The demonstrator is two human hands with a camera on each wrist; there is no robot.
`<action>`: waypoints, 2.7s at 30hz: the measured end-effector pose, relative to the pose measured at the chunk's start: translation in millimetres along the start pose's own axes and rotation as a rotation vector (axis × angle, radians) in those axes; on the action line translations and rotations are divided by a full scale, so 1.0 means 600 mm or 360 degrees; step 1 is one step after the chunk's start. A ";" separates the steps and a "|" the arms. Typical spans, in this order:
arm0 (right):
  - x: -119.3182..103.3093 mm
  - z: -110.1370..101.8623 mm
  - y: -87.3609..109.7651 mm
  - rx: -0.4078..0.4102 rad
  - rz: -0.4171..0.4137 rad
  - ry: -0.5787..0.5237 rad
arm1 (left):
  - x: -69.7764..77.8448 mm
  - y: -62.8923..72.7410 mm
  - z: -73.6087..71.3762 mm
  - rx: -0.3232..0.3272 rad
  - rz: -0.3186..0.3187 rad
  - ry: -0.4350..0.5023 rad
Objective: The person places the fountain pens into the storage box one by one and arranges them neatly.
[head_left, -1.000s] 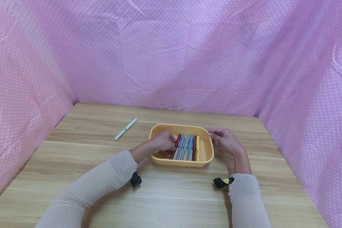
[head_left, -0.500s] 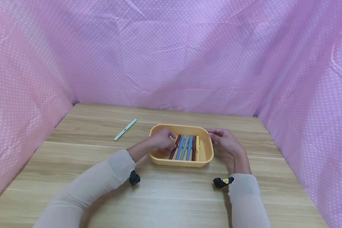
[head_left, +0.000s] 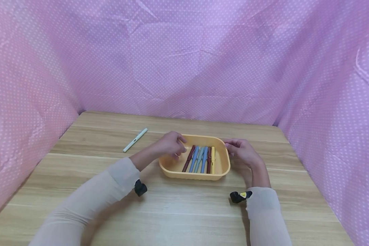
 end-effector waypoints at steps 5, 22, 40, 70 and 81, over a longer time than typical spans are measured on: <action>0.005 0.000 -0.001 0.0002 -0.0018 0.0008 | 0.003 0.001 -0.014 0.0038 0.0034 0.0015; 0.004 0.001 -0.002 0.0011 -0.0032 -0.0005 | 0.004 0.011 -0.082 0.0069 0.0092 0.0109; -0.001 0.004 -0.006 0.0012 0.0016 -0.0011 | -0.048 -0.020 -0.184 0.0308 -0.0014 -0.0014; 0.001 0.006 -0.011 0.0024 0.0033 -0.0026 | -0.165 -0.046 -0.293 0.0368 -0.0196 -0.0229; 0.005 0.004 -0.007 0.0004 0.0035 -0.0009 | -0.168 -0.037 -0.280 0.0232 -0.0164 -0.0334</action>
Point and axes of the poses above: each hand's wrist, its own y-axis away from the middle knuckle, its own z-axis out of the palm, x = y × z, the point moved 7 cm from there along -y, towards the middle knuckle, and after that the axes turned 9 degrees about x, right-handed, at the moved point
